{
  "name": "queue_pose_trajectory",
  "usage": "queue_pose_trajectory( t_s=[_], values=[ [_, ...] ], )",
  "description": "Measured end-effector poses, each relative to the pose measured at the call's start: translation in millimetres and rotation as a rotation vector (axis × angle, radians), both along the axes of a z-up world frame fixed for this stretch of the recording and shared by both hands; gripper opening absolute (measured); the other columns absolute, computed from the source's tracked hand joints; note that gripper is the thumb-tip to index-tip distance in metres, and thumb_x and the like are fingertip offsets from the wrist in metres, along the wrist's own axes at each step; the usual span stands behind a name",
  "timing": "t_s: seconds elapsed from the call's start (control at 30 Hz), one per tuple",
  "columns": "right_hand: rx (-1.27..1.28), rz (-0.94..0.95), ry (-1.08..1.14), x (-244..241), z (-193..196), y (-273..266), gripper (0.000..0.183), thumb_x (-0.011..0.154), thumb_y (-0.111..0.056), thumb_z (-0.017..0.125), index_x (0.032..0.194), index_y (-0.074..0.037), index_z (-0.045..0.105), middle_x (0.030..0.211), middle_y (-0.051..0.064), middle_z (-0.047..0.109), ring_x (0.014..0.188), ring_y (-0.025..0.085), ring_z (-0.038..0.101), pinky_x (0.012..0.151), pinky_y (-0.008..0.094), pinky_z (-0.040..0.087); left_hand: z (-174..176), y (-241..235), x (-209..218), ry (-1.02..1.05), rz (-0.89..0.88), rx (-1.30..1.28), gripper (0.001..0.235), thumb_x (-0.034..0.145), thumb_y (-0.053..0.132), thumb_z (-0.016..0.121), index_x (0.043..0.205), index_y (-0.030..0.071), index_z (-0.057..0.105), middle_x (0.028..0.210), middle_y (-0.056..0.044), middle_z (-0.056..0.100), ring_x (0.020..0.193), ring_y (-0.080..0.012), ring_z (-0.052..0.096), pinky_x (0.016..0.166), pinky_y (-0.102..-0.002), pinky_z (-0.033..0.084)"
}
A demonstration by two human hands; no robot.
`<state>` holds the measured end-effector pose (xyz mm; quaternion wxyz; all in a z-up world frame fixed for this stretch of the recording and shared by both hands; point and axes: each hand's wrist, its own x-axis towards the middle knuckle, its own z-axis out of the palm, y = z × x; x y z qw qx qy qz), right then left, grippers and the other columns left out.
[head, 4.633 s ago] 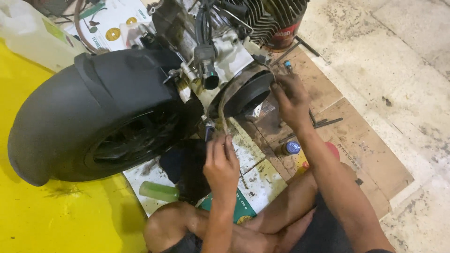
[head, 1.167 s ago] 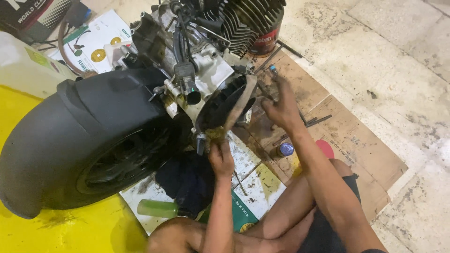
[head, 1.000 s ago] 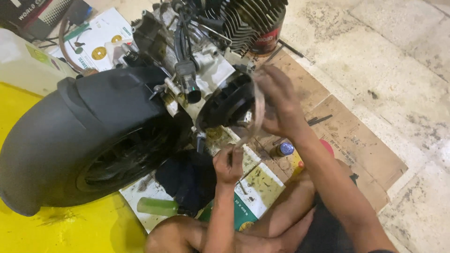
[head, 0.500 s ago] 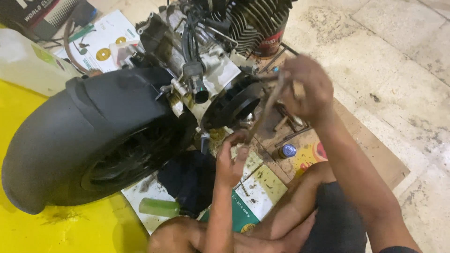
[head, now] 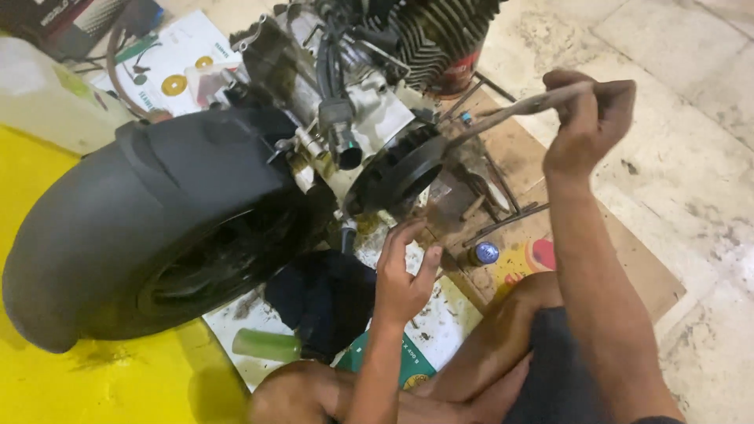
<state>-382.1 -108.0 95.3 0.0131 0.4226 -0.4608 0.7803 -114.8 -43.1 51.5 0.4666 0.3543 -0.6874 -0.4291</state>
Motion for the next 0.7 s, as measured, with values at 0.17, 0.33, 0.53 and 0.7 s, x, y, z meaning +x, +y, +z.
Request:
queue_pose_trajectory(
  t_s=[0.17,0.33,0.53,0.7],
  values=[
    [0.169,0.326,0.287,45,1,32,0.013,0.079,0.008,0.061,0.082,-0.003,0.055,0.074,0.017,0.06,0.069,0.029,0.064,0.063,0.039,0.051,12,8,-11,0.066,-0.038,0.025,0.047,0.094,0.034,0.061,0.128,0.003,0.052,0.122,-0.018,0.058,0.118,-0.038,0.055,0.098,-0.053,0.046],
    [0.472,0.715,0.659,81,9,42,0.012,0.069,0.003,0.071,0.078,-0.004,0.065,0.066,0.014,0.064,0.058,0.032,0.065,0.056,0.041,0.056,3,11,-9,0.132,-0.088,0.16,0.046,0.092,0.033,0.063,0.125,0.002,0.053,0.118,-0.018,0.06,0.118,-0.0381,0.057,0.099,-0.055,0.045],
    [0.762,1.217,0.214,69,35,39,0.03,0.079,-0.004,0.068,0.109,0.002,0.066,0.082,0.017,0.071,0.072,0.026,0.069,0.063,0.042,0.063,-15,-7,4,0.563,-0.1,0.431,0.013,0.097,0.015,0.056,0.101,0.003,0.059,0.082,-0.012,0.066,0.076,-0.0199,0.065,0.075,-0.039,0.055],
    [1.368,1.184,0.075,59,42,32,0.034,0.07,0.002,0.07,0.103,0.011,0.068,0.065,0.024,0.067,0.053,0.029,0.066,0.036,0.043,0.06,-21,-14,7,0.637,0.037,0.395,0.016,0.103,0.018,0.042,0.107,0.005,0.051,0.059,0.004,0.033,0.046,-0.0046,0.03,0.045,-0.022,0.031]
  ],
)
